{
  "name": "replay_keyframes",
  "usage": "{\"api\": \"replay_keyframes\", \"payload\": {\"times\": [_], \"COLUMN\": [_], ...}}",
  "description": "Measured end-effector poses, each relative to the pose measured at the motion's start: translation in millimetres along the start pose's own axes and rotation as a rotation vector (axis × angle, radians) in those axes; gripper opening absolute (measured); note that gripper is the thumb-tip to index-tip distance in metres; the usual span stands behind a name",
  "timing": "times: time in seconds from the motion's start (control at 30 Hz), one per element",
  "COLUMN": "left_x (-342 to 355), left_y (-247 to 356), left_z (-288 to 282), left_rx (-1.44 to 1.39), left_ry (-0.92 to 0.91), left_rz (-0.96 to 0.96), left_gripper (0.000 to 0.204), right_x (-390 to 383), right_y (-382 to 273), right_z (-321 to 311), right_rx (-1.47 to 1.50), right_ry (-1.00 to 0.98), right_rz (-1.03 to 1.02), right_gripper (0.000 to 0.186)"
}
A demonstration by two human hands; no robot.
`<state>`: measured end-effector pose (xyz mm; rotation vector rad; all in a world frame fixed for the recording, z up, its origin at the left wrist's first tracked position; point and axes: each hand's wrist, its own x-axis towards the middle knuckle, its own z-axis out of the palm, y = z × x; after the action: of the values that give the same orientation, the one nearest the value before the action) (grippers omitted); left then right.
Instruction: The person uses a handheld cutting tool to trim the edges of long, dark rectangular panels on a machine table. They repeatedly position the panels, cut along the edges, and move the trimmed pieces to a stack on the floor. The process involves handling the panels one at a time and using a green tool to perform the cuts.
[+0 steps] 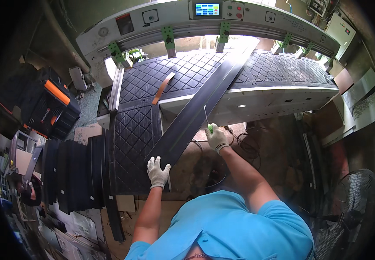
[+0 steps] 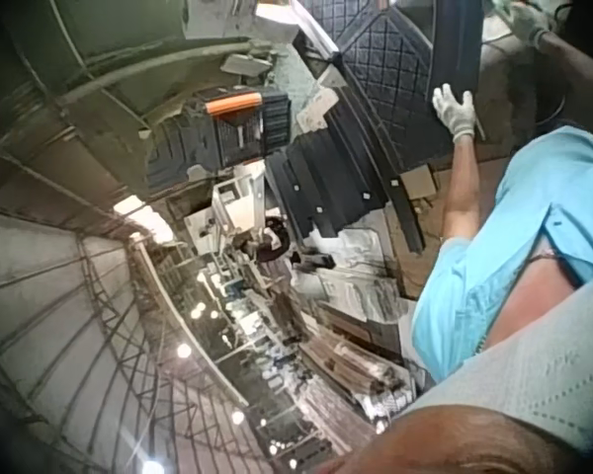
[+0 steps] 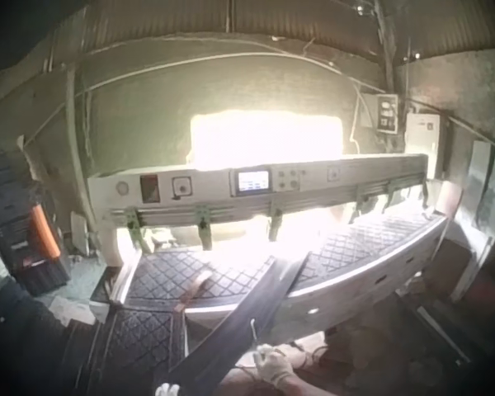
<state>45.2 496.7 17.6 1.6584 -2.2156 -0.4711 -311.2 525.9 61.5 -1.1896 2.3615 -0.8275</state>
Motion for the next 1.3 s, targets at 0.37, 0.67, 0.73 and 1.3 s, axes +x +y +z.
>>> {"api": "replay_keyframes", "payload": {"times": [0.37,0.67,0.73,1.3], "left_x": [14,27,22,153], "left_y": [19,22,20,131], "left_z": [11,18,16,49], "left_rx": [0.066,0.042,0.049,0.183], "left_ry": [-0.138,-0.119,-0.117,-0.207], "left_rz": [-0.157,-0.23,-0.256,0.032], "left_gripper": [0.077,0.078,0.077,0.093], "right_x": [153,202,192,91], "right_y": [52,58,56,65], "right_z": [-79,-88,-87,-87], "right_rx": [-0.066,-0.096,-0.079,0.146], "right_ry": [0.01,0.03,-0.02,0.178], "right_rz": [0.084,0.07,0.039,0.046], "right_gripper": [0.045,0.044,0.044,0.05]}}
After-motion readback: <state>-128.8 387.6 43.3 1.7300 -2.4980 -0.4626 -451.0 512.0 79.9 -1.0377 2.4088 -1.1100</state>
